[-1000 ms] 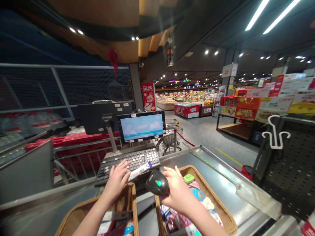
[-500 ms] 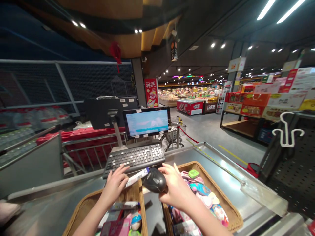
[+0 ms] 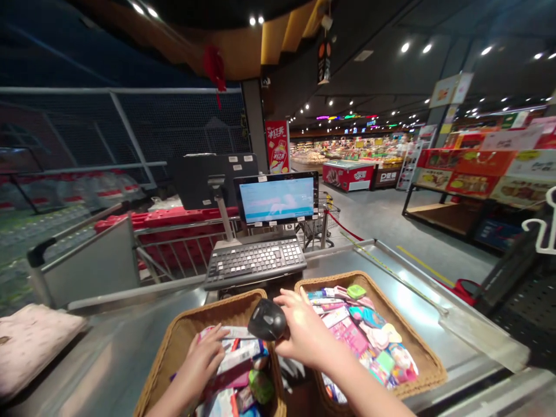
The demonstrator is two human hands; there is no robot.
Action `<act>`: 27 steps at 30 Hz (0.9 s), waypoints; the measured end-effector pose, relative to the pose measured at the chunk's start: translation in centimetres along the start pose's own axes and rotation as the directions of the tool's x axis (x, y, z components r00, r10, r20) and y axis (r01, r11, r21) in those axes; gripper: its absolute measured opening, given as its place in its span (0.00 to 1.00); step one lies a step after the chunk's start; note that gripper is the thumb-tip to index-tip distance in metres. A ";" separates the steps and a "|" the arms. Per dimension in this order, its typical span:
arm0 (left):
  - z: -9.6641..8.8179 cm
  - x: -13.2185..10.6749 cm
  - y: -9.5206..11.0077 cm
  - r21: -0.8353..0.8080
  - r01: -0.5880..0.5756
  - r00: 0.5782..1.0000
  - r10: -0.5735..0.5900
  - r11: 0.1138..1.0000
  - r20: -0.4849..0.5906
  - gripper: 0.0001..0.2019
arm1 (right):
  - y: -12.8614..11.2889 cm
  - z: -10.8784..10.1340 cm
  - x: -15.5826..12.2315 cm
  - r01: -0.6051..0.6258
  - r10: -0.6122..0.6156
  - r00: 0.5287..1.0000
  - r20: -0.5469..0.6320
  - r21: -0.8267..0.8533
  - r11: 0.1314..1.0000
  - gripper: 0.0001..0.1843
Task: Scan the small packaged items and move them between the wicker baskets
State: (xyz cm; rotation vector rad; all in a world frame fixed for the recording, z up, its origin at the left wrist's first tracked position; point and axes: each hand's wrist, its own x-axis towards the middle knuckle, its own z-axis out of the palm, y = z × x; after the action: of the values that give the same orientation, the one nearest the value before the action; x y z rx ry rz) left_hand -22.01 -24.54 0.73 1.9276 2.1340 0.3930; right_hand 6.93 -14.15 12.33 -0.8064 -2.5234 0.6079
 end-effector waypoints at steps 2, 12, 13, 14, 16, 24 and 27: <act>0.6 -0.6 -0.6 0.036 -0.002 0.999 0.000 0.999 0.050 0.12 | 0.0 0.0 -0.1 -0.011 0.011 1.000 -0.001 0.008 1.000 0.30; -0.9 2.2 7.4 0.075 -0.221 0.972 0.225 0.972 -0.060 0.11 | 1.0 -2.5 -1.6 -0.038 0.045 0.992 -0.115 0.060 0.997 0.33; -0.9 2.9 9.2 0.032 -0.276 0.959 0.278 0.961 -0.064 0.12 | 1.2 -2.9 -1.9 -0.040 0.048 0.990 -0.136 0.060 0.997 0.33; -0.7 3.7 11.1 -0.010 -0.331 0.942 0.330 0.944 -0.059 0.16 | 1.4 -3.3 -2.2 -0.042 0.051 0.987 -0.155 0.059 0.997 0.31; 0.1 5.1 14.7 -0.077 -0.431 0.902 0.428 0.899 -0.056 0.25 | 1.9 -4.2 -2.8 -0.048 0.057 0.980 -0.190 0.053 0.997 0.29; 5.3 9.1 22.5 -0.196 -0.526 0.850 0.518 0.828 -0.095 0.24 | 4.9 -7.9 -5.8 -0.119 0.119 0.953 -0.279 0.016 0.993 0.29; 6.7 10.4 24.1 -0.176 -0.532 0.843 0.538 0.828 -0.015 0.25 | 6.2 -9.2 -6.4 -0.139 0.134 0.941 -0.310 0.006 0.990 0.31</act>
State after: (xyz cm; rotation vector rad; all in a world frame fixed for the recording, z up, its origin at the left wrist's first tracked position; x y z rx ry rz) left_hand 1.75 -11.69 3.05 2.3796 1.4387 0.6154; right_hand 19.05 -11.03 14.95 -1.0049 -2.2030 0.4634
